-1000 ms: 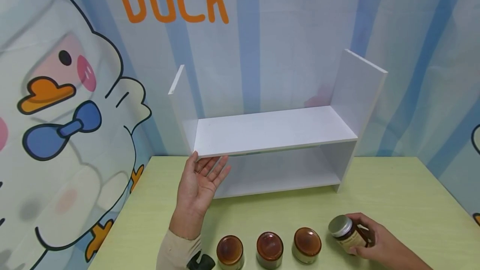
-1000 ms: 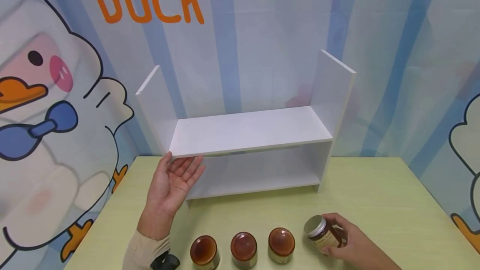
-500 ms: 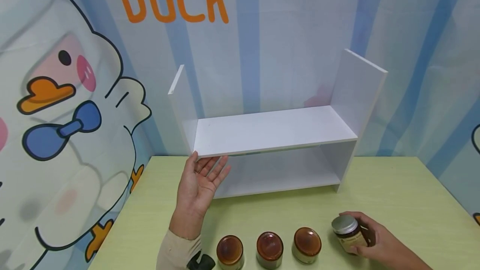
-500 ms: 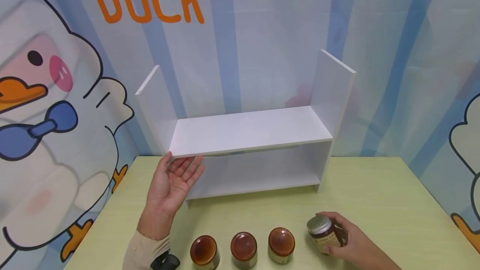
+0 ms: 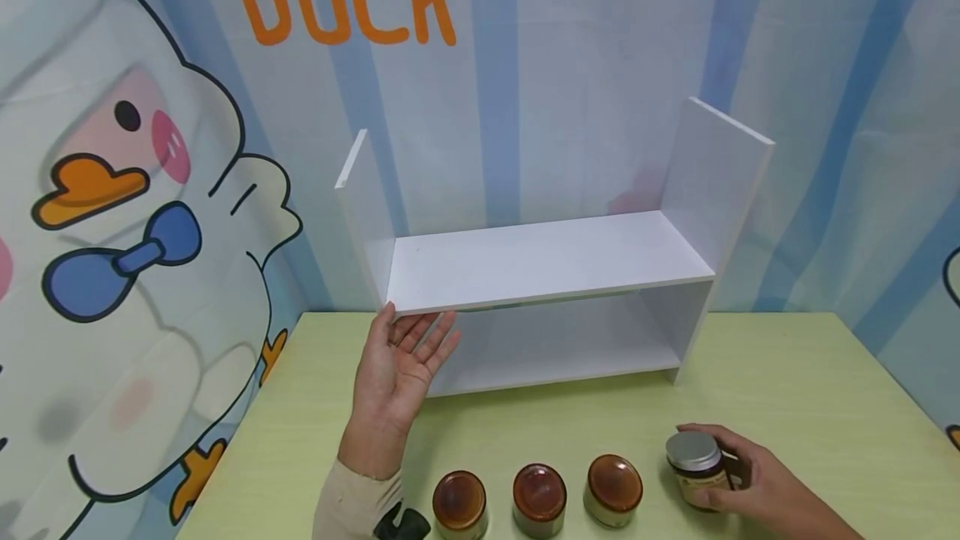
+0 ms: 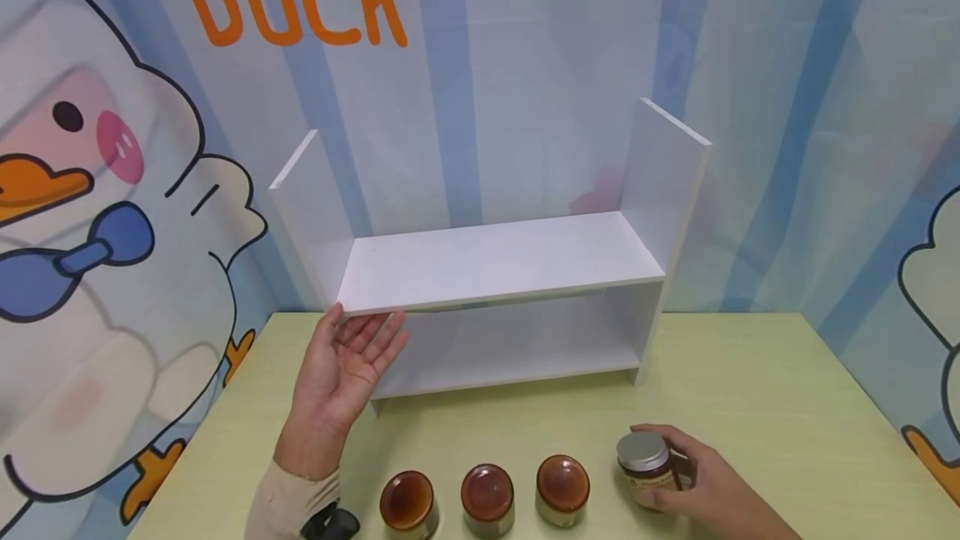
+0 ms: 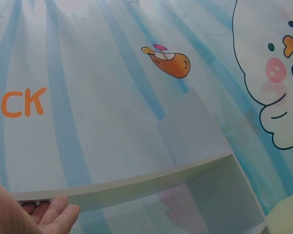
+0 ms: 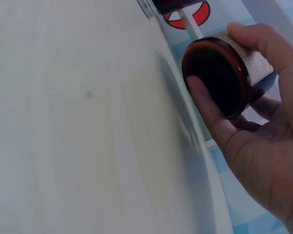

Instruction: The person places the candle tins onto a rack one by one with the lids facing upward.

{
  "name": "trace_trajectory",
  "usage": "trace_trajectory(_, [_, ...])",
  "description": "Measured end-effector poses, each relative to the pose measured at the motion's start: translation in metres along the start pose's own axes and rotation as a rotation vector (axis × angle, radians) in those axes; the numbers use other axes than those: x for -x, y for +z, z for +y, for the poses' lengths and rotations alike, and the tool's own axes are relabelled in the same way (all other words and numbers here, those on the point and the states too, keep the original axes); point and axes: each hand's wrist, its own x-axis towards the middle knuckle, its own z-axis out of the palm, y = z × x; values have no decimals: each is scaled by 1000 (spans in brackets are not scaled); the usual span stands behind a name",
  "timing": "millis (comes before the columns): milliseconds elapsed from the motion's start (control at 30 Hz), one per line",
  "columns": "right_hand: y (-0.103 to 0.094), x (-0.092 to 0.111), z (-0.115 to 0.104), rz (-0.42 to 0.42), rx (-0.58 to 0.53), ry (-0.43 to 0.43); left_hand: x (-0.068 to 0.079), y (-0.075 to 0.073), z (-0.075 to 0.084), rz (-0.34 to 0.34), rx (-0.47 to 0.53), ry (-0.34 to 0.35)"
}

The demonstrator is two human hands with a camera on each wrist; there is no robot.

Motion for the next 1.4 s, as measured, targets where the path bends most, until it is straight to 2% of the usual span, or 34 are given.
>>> trace_trajectory(133, [1, 0, -2, 26, 15, 15, 0, 0, 0, 4, 3, -4])
trace_trajectory(367, [4, -1, 0, 42, -52, -13, -1, 0, 0, 7, 9, -7])
trace_trajectory(633, [5, -1, -3, 116, 13, 44, -1, 1, 0, 10, 9, -6])
trace_trajectory(933, [4, -2, -4, 95, -4, 63, 0, 1, 0, 14, 9, -8])
trace_trajectory(1400, [2, -1, -5, 138, 1, 101, 0, 0, 0, 15, 10, -8])
